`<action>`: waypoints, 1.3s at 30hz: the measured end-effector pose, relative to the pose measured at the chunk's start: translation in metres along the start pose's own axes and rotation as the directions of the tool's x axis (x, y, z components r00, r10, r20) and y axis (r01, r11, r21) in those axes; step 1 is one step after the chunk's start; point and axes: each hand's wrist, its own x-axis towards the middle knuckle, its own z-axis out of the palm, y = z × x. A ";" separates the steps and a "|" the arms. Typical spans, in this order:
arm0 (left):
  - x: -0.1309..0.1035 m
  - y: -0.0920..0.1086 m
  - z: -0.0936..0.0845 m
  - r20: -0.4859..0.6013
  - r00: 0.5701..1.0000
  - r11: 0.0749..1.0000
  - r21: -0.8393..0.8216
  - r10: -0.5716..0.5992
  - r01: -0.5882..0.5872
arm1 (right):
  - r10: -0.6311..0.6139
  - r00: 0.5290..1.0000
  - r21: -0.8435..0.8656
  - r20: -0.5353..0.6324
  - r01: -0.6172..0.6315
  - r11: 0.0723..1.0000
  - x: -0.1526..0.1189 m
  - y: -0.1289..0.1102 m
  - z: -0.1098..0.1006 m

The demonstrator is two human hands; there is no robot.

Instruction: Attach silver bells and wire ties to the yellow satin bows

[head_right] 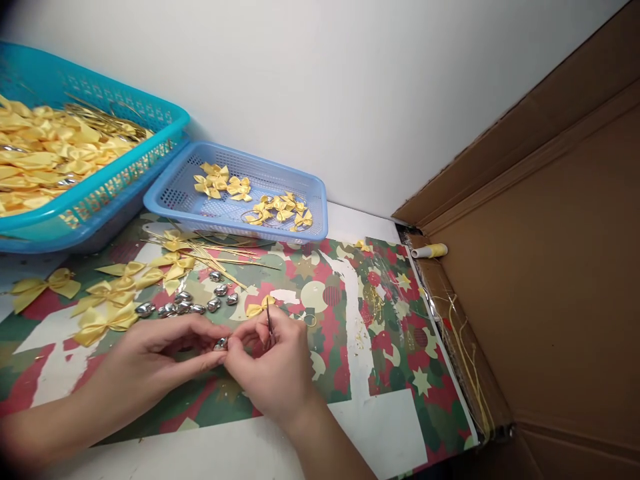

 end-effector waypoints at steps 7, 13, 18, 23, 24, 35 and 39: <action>0.001 0.000 0.001 -0.015 0.998 0.997 0.058 0.055 -0.054 | 0.074 0.988 -0.054 -0.134 -0.082 0.995 -0.003 0.005 0.012; -0.001 -0.001 0.001 -0.014 0.998 0.994 0.084 0.065 -0.064 | 0.059 0.978 -0.072 -0.202 -0.075 0.995 -0.003 0.006 0.018; 0.000 0.000 0.001 -0.023 1.000 1.000 0.025 -0.015 0.016 | 0.053 0.970 -0.042 -0.237 -0.064 0.997 0.002 -0.001 0.009; 0.001 -0.001 0.001 -0.013 0.994 0.993 -0.050 -0.110 0.109 | 0.052 0.973 0.006 -0.225 -0.052 0.999 0.005 -0.005 0.001; 0.000 -0.001 0.001 -0.011 0.993 0.992 -0.056 -0.116 0.115 | 0.047 0.973 0.005 -0.228 -0.047 0.999 0.006 -0.004 0.000; -0.011 0.014 0.002 0.362 0.931 0.998 -0.053 0.038 -0.021 | -0.150 0.981 -0.358 -0.119 0.098 0.928 0.014 0.009 -0.001; -0.014 0.018 0.003 0.550 0.824 0.915 -0.251 -0.135 0.317 | -0.301 0.953 -0.483 0.034 0.279 0.830 0.019 0.013 0.009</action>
